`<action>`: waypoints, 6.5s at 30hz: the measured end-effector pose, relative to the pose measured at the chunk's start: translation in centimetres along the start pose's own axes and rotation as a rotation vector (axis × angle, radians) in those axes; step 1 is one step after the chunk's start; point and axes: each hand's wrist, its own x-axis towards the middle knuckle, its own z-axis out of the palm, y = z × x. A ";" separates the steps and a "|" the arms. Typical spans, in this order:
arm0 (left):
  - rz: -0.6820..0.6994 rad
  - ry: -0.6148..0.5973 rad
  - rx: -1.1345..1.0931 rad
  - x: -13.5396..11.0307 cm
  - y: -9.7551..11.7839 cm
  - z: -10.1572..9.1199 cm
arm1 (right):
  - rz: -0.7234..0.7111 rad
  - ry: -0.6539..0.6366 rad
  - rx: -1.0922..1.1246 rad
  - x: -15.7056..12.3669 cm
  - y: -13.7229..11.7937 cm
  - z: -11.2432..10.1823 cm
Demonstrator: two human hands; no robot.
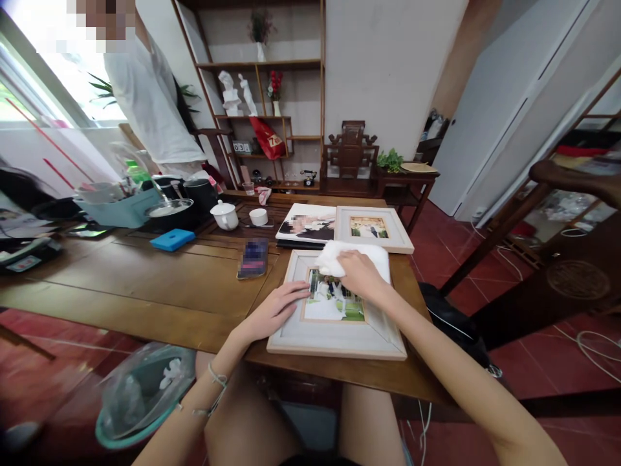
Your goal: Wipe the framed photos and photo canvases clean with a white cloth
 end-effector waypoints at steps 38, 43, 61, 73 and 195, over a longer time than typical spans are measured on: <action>-0.054 0.005 -0.062 -0.2 0.2 0.0 | 0.001 -0.032 -0.077 -6.2 -1.8 1.3; -0.063 0.003 -0.050 -0.2 0.3 -0.1 | 0.142 -0.001 -0.180 -2.9 2.5 0.9; -0.068 0.005 -0.070 -0.2 0.2 0.0 | -0.057 -0.193 0.051 -7.8 -5.5 -0.7; -0.081 0.009 -0.073 -0.2 0.4 0.0 | 0.105 -0.158 -0.272 -4.3 -4.2 -0.5; 0.000 0.023 -0.052 -0.2 0.3 -0.1 | 0.040 0.069 0.003 -4.1 1.6 2.2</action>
